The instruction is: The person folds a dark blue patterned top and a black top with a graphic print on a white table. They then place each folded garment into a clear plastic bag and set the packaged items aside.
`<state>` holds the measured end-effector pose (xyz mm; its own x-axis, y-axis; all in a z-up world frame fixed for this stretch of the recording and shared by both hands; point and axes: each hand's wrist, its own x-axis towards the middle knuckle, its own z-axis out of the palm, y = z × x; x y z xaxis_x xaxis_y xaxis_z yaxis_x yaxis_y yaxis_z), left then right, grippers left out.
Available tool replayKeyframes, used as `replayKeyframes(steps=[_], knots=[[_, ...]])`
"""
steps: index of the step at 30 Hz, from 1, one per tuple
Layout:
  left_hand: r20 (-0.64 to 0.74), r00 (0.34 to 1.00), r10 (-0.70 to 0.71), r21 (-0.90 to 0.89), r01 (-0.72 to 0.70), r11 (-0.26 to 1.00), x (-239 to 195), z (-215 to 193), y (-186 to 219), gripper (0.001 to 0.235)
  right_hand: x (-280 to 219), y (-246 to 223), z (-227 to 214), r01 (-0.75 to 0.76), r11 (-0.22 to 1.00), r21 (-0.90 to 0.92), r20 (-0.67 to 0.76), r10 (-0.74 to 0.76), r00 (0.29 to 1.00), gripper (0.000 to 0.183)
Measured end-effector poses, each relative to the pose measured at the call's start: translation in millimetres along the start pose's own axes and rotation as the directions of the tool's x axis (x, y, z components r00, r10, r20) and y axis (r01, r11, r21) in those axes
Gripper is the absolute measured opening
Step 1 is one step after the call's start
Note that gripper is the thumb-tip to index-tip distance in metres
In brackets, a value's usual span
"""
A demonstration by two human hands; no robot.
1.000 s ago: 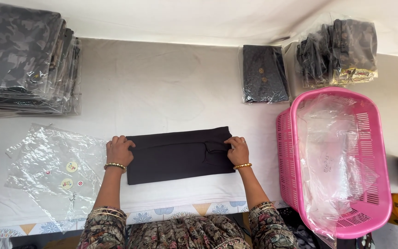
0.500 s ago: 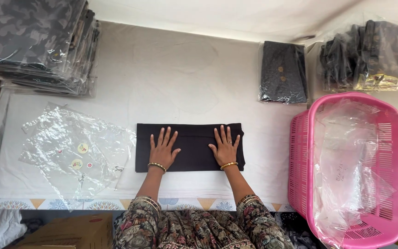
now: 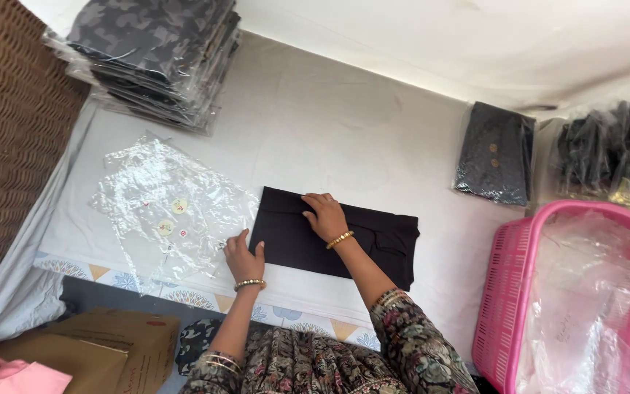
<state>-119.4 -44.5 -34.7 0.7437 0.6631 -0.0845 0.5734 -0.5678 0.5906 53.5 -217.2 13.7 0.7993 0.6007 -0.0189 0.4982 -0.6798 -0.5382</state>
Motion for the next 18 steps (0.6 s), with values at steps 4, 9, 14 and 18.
replayKeyframes(steps=[4, 9, 14, 18], knots=[[-0.026, 0.985, -0.169, -0.059, 0.168, 0.984, -5.4, -8.6, 13.2, 0.065, 66.9, -26.0, 38.7, 0.121, 0.993, -0.006, 0.074, -0.120, 0.990, 0.046], [0.122, 0.968, -0.219, -0.028, 0.224, 0.974, 12.4, 29.0, -21.4, 0.044, 105.6, -48.7, 64.3, -0.006, 0.995, -0.103, 0.287, 0.036, 0.957, 0.065], [0.194, 0.975, -0.105, -0.172, 0.139, 0.975, -8.2, 16.7, 13.9, 0.033, 95.6, -29.6, 46.0, 0.027, 0.998, -0.060, 0.272, -0.009, 0.962, 0.029], [0.246, 0.968, 0.050, -0.397, 0.053, 0.916, -45.7, 17.7, 79.8, 0.027, 49.2, -6.5, -34.8, 0.032, 0.982, 0.185, 0.073, -0.046, 0.996, 0.028]])
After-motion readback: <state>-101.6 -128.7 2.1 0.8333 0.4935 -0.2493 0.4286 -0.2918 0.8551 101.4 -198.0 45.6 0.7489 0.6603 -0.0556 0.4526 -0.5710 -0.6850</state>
